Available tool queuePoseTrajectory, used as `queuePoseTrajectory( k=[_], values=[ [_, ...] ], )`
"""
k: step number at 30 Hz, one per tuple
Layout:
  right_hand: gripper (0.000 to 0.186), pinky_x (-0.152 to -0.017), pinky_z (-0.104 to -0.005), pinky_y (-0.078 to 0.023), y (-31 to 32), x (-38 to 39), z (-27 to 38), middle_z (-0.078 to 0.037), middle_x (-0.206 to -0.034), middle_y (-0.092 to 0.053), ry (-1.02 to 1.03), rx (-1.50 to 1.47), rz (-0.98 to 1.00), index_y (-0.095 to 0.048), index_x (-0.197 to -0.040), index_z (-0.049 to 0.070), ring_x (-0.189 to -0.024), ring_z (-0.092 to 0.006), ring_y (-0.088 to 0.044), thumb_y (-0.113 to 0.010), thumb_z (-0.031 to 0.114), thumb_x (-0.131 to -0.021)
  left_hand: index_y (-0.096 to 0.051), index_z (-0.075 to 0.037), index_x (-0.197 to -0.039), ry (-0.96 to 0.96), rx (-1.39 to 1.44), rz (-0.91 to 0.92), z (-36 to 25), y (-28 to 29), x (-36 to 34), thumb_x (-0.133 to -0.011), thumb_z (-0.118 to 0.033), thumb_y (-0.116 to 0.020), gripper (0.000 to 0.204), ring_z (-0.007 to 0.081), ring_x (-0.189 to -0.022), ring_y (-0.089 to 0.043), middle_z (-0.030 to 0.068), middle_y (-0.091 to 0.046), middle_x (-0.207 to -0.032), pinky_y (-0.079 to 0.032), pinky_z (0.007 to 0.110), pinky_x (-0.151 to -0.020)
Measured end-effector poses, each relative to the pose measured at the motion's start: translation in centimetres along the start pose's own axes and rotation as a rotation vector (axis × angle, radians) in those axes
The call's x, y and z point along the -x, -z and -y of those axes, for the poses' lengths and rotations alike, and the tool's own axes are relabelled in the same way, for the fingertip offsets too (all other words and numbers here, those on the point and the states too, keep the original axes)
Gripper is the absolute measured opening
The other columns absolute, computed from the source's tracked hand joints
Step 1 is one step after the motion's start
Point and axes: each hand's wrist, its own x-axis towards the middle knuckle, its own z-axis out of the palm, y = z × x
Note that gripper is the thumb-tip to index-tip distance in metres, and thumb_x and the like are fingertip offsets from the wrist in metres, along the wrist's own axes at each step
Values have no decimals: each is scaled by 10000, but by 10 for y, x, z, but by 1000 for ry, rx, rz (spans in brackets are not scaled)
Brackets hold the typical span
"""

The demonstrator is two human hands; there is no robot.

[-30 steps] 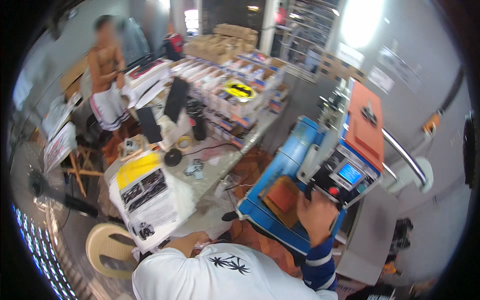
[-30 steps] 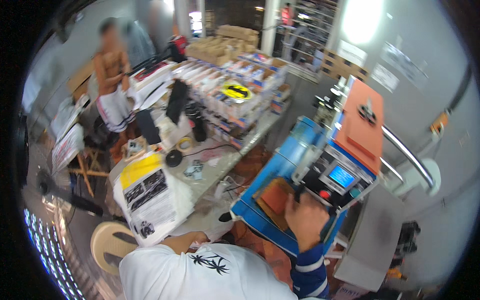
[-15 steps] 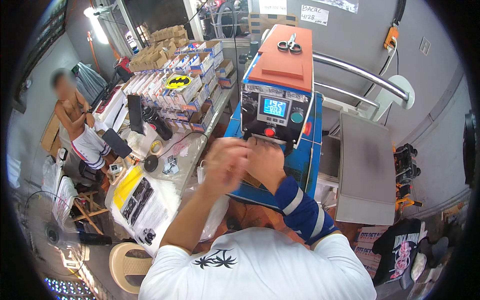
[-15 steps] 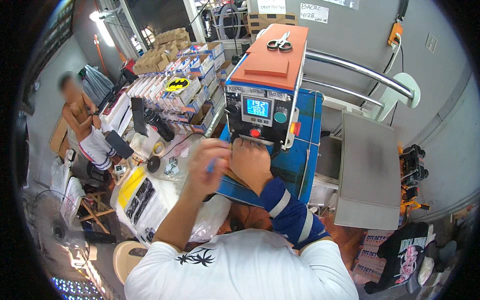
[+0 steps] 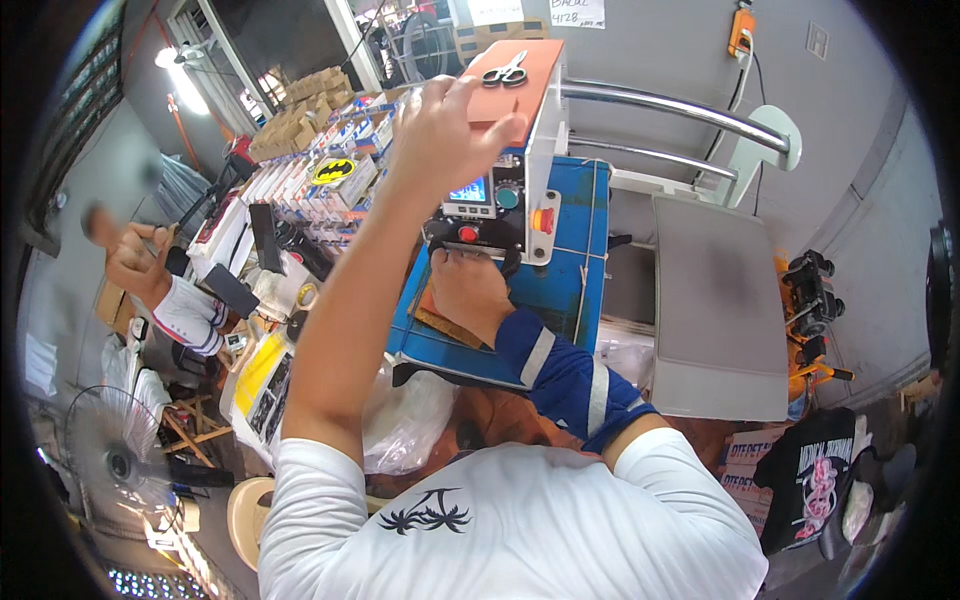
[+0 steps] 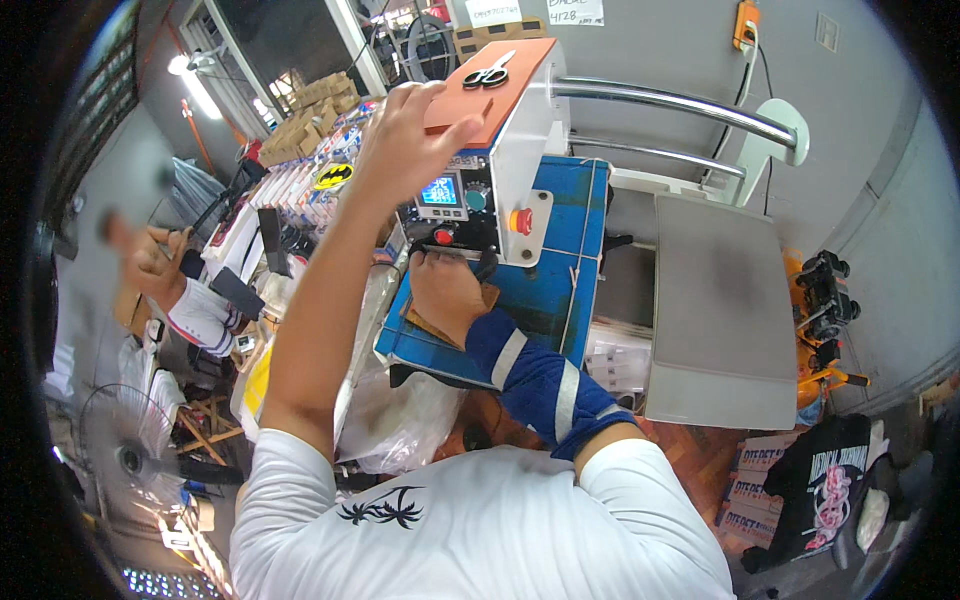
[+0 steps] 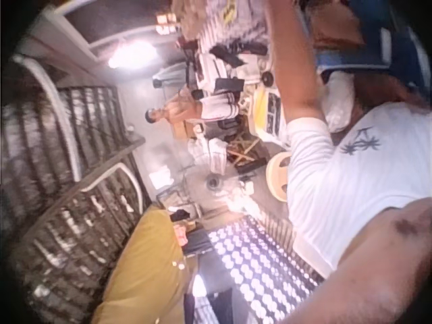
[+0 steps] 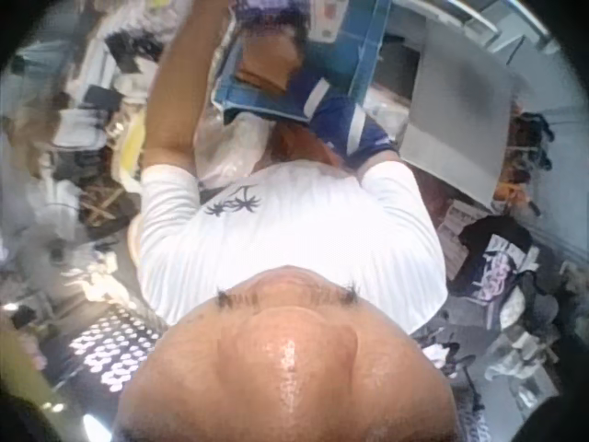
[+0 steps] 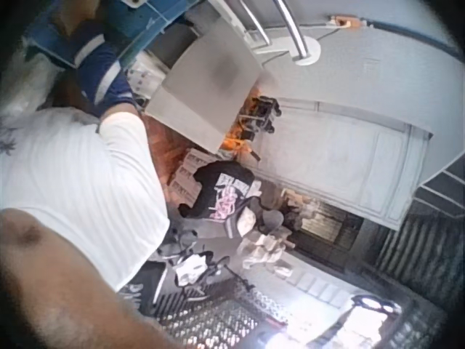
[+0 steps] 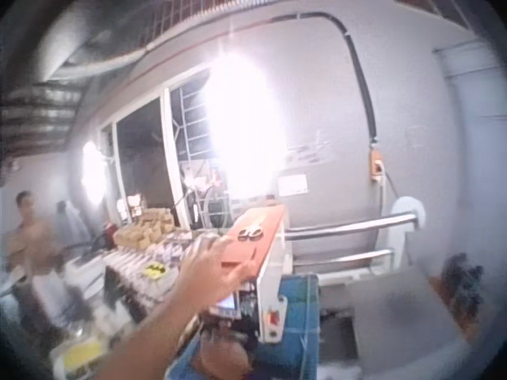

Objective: The person places a black t-shirt on a heat press machine, aligns a small logo, and operates the press. They then flip the shirt, align a large graphic transfer, and press it again. Finally, they remove the finished shirt and place it on a chair.

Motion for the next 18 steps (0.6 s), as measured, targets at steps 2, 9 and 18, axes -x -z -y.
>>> queuePoseTrajectory(
  k=[2,9,18],
  values=[
    [134,-718,-389,-567,0,-1,2,-138,-812,-704,20,-2,-36,-631,-903,32,-769,-284,-715,-588,153,-867,-594,2,-1378,197,-2,233,7,-18,-35,-781,-768,-668,977,391,-1262,-592,244,-658,-1270,-441,429,-1087],
    [175,-711,-364,-578,4,-2,-3,-134,-846,-732,7,-33,24,-662,-975,35,-800,-259,-742,-619,160,-861,-574,69,-1374,401,-37,567,3,-46,-64,-666,-728,-704,1074,353,-1253,-623,278,-628,-1348,-488,379,-1040],
    [169,-682,-351,-575,3,0,-2,-114,-830,-735,32,5,-14,-667,-971,37,-779,-239,-742,-599,160,-878,-537,61,-1421,436,-96,532,-17,-37,-53,-684,-612,-654,1005,402,-1318,-574,306,-587,-1387,-461,406,-1086]
  ],
)
